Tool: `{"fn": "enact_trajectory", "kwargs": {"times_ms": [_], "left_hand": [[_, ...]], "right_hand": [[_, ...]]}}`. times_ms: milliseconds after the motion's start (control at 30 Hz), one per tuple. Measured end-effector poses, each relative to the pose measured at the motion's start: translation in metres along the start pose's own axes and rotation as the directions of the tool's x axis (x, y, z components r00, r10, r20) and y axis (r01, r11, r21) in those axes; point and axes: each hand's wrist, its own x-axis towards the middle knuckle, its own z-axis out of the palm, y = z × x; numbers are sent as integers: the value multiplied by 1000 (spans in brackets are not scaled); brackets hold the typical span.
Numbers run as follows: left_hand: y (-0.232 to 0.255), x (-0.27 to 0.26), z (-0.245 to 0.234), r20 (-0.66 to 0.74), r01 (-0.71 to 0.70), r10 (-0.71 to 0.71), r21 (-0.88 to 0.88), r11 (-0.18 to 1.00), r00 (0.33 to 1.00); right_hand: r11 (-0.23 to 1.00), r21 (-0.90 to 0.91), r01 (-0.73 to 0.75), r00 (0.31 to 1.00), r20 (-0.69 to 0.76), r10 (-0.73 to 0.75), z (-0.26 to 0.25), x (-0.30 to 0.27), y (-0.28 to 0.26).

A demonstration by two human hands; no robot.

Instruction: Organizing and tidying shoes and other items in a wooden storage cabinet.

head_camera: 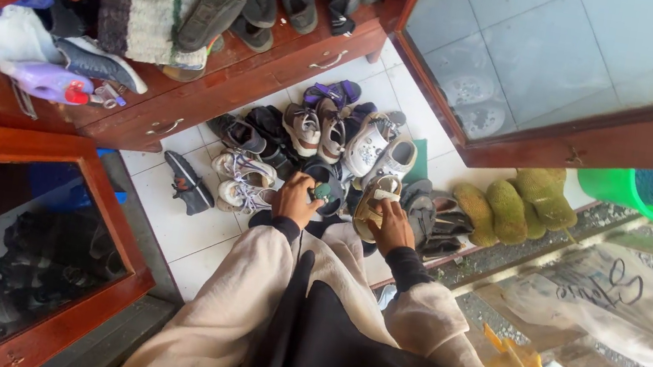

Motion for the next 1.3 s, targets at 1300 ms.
{"fn": "enact_trajectory", "kwargs": {"times_ms": [1300], "left_hand": [[-25,-14,-133,-52,252,-247,145,957,968]], "right_hand": [[945,39,324,924,203,-325,19,90,-173]]}}
